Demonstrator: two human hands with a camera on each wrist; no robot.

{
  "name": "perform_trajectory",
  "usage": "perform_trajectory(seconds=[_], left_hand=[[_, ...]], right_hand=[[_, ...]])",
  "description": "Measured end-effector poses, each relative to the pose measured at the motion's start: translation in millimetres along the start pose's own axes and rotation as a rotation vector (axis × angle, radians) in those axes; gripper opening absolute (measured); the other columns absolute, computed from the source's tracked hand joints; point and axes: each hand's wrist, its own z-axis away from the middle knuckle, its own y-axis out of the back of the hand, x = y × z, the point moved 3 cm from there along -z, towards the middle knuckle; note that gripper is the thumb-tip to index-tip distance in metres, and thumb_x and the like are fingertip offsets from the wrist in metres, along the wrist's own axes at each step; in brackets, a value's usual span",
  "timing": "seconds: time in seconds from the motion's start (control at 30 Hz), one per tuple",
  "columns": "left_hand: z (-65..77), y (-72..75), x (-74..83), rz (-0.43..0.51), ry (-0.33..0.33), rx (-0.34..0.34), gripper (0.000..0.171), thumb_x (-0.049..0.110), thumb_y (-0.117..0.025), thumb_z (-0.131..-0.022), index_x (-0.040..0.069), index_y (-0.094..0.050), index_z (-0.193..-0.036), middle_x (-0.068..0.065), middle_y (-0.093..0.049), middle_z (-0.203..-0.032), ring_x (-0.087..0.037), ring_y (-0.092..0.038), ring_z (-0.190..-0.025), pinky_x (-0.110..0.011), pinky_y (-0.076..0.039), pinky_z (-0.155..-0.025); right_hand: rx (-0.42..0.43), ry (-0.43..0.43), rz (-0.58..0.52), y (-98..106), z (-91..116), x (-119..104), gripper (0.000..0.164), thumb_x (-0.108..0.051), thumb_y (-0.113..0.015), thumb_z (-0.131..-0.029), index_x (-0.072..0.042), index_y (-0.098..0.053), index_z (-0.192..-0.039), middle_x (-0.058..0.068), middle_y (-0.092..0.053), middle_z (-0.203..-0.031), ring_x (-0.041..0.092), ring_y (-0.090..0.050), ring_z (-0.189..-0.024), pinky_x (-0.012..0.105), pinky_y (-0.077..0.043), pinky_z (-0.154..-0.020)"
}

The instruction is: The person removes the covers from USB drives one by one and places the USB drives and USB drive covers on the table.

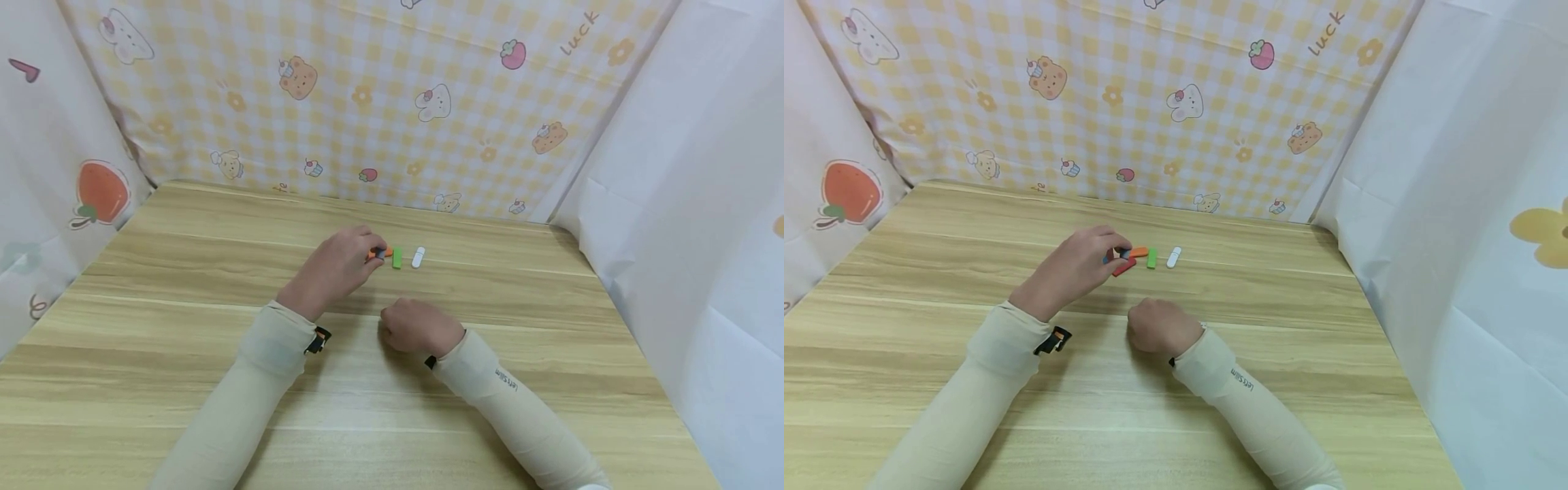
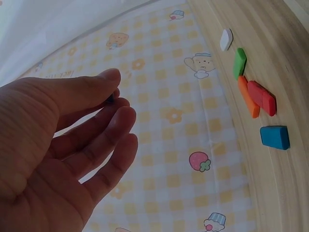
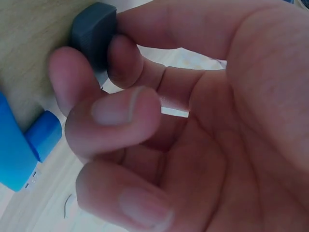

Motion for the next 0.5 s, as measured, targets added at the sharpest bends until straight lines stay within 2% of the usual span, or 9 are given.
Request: perform_trajectory(seconds=[0.17, 0.3, 0.5], left_hand=[[1.4, -0.6, -2.0, 0.005, -0.004, -0.002, 0.023, 0.014, -0.077, -0.102, 0.002, -0.079, -0.121, -0.013, -0.075, -0.118, -0.026, -0.074, -0.102, -0.036, -0.065, -0.090], [1.5, -0.4, -3.2, 0.022, 0.010, -0.014, 0.021, 0.014, -0.077, -0.102, 0.002, -0.079, -0.119, -0.012, -0.074, -0.117, -0.026, -0.073, -0.102, -0.036, -0.064, -0.090], [-0.2, -5.6, -4.0, 0.059, 0.050, -0.113, 0.021, 0.009, -0.076, -0.102, 0.001, -0.078, -0.122, -0.013, -0.072, -0.115, -0.024, -0.068, -0.099, -0.034, -0.063, -0.088]], right_hand=[[0.002, -0.024, 0.014, 6, 2, 4, 0.034, -0.011, -0.061, -0.108, -0.014, -0.057, -0.075, -0.004, -0.043, -0.065, 0.011, -0.043, -0.058, 0.024, -0.035, -0.055], [0.071, -0.030, 0.057, 20, 8, 12, 0.033, -0.019, -0.063, -0.108, -0.015, -0.058, -0.076, -0.006, -0.047, -0.063, 0.009, -0.046, -0.054, 0.024, -0.036, -0.051], [0.148, -0.024, 0.069, 42, 19, 27, 0.027, -0.019, -0.065, -0.107, -0.013, -0.061, -0.081, -0.007, -0.046, -0.062, 0.008, -0.044, -0.054, 0.021, -0.034, -0.052]])
